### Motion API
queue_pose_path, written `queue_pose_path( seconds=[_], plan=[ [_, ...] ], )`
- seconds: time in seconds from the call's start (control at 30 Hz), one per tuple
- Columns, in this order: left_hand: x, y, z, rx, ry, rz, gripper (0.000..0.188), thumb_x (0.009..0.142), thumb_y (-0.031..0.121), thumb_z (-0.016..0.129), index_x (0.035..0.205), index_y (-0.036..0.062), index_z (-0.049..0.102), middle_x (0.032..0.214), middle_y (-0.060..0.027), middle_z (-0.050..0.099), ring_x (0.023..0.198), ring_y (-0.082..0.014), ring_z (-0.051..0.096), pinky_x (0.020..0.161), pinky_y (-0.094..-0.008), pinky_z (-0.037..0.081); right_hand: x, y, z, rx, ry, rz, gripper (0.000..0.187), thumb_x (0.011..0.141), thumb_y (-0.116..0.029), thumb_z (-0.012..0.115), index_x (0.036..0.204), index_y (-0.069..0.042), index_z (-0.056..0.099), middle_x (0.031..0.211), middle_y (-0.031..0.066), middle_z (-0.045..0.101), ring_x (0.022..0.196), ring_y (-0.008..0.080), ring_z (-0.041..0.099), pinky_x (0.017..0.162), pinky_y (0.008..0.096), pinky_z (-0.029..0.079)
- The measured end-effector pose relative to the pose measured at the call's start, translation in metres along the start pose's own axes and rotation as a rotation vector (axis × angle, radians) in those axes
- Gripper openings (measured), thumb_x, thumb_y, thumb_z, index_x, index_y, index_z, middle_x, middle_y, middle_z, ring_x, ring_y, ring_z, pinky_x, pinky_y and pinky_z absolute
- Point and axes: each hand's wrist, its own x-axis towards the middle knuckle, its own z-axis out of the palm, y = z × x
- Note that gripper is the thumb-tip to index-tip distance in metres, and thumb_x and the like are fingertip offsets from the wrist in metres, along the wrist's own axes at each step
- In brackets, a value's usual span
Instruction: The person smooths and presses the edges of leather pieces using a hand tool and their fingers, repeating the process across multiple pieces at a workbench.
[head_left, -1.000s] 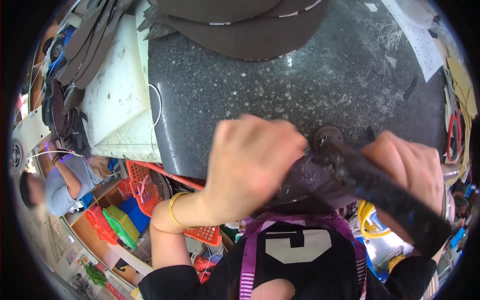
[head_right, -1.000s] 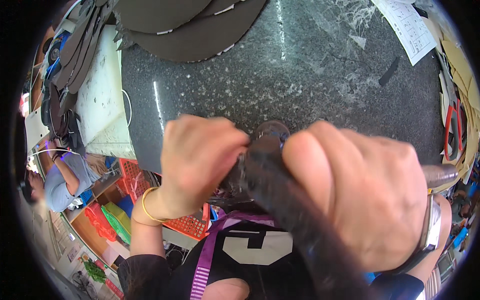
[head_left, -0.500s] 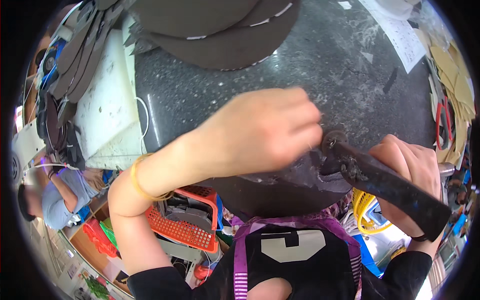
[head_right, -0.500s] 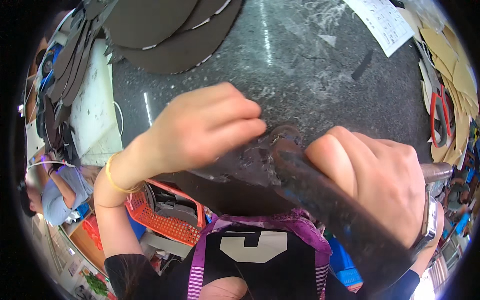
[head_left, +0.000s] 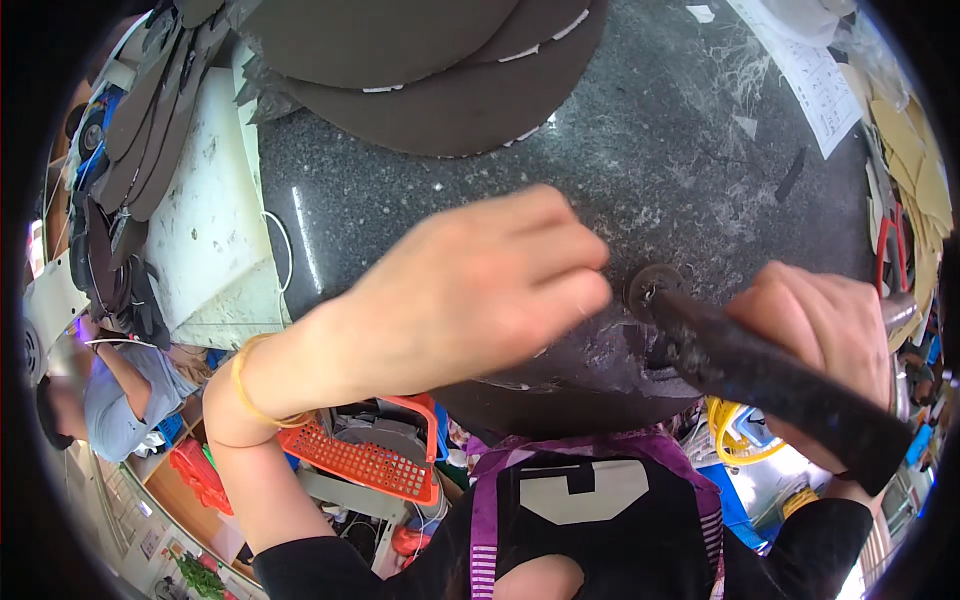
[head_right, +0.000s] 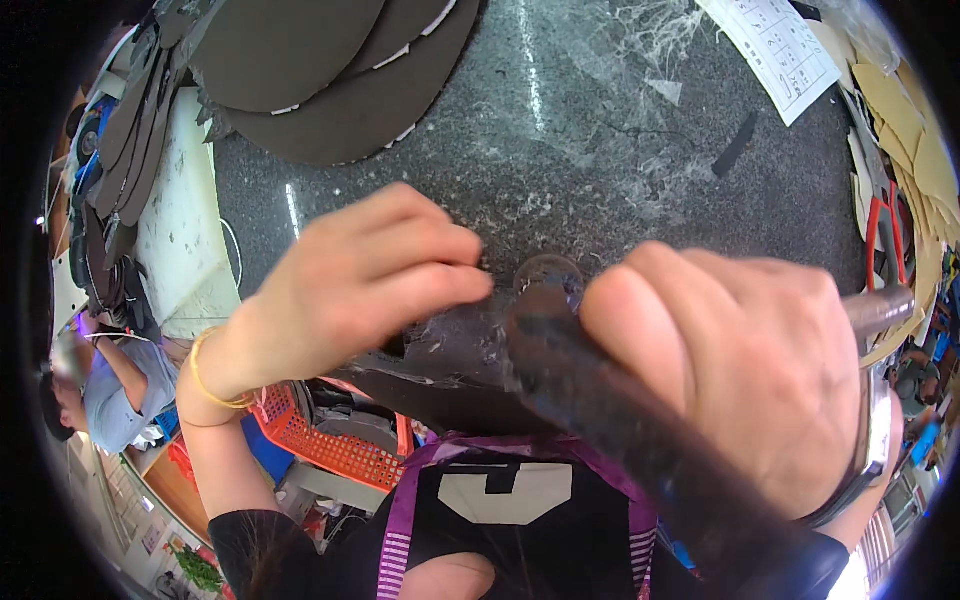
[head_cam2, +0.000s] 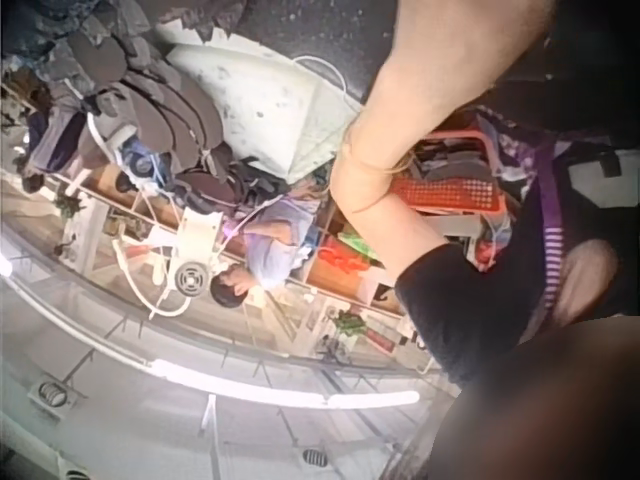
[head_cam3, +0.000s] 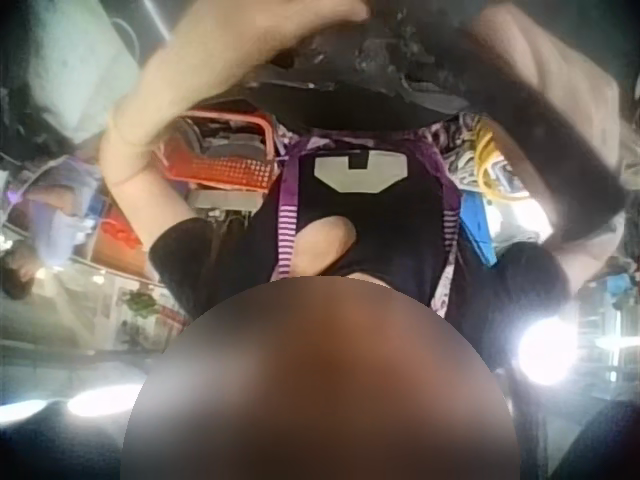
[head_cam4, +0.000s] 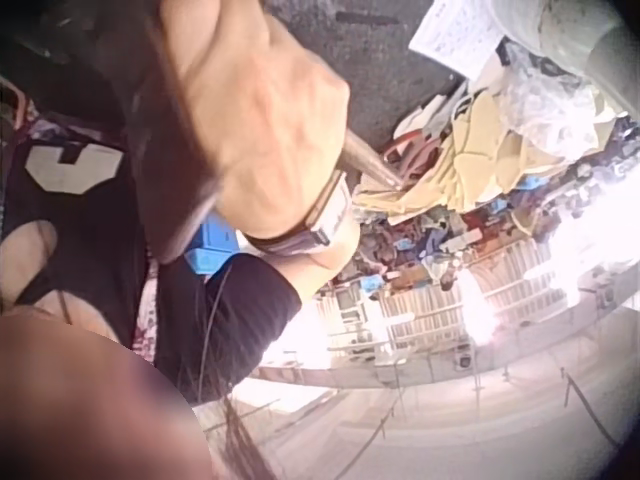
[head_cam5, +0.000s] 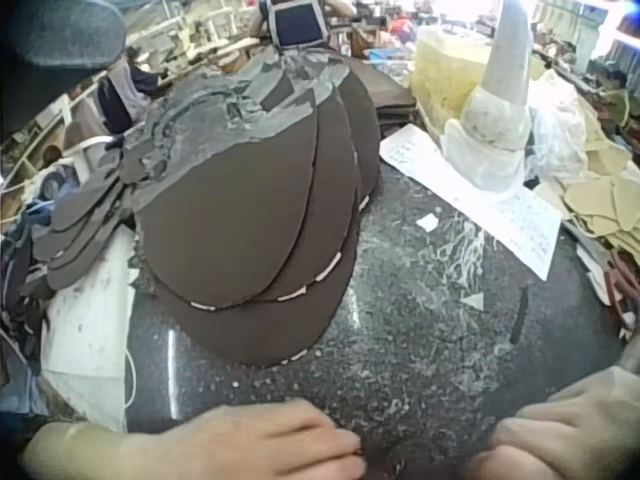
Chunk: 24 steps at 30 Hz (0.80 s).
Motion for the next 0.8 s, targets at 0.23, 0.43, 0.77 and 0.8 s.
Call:
queue_pose_path(
  seconds=[0.23, 0.43, 0.77, 0.8],
  plan=[
    [-0.019, 0.011, -0.002, 0.101, 0.018, -0.097, 0.028, 0.065, 0.006, 0.066, 0.091, -0.0016, 0.062, 0.094, -0.0124, 0.060, 0.078, -0.0280, 0.059, 0.065, -0.0341, 0.051, 0.022, -0.004, 0.003, 0.040, 0.034, -0.212, 0.026, 0.071, -0.031, 0.062, 0.073, -0.007, 0.054, 0.064, 0.0067, 0.049, 0.061, 0.0248, 0.057, 0.062, 0.0370, 0.041],
    [-0.031, 0.023, 0.005, 0.256, 0.078, -0.161, 0.032, 0.064, 0.007, 0.068, 0.096, 0.0034, 0.065, 0.097, -0.0078, 0.062, 0.083, -0.0270, 0.057, 0.068, -0.0355, 0.047, 0.032, -0.007, 0.002, 0.064, 0.000, -0.336, 0.026, 0.070, -0.031, 0.063, 0.074, -0.007, 0.052, 0.066, 0.0067, 0.050, 0.064, 0.0243, 0.057, 0.061, 0.0344, 0.040],
    [-0.052, 0.027, 0.023, 0.194, 0.291, -0.249, 0.036, 0.057, 0.007, 0.070, 0.092, 0.0077, 0.067, 0.092, -0.0039, 0.064, 0.081, -0.0237, 0.057, 0.068, -0.0346, 0.044, 0.046, -0.007, -0.001, 0.100, 0.127, -0.162, 0.016, 0.069, -0.015, 0.066, 0.078, -0.006, 0.057, 0.068, 0.0088, 0.056, 0.065, 0.0295, 0.059, 0.061, 0.0369, 0.043],
    [-0.048, 0.028, 0.023, 0.231, 0.286, -0.212, 0.036, 0.056, 0.008, 0.069, 0.091, 0.0072, 0.067, 0.091, -0.0046, 0.063, 0.080, -0.0239, 0.057, 0.068, -0.0350, 0.044, 0.046, -0.007, -0.008, 0.081, 0.148, -0.153, 0.016, 0.068, -0.014, 0.066, 0.079, -0.006, 0.058, 0.067, 0.0085, 0.057, 0.062, 0.0298, 0.059, 0.058, 0.0370, 0.043]
  ],
)
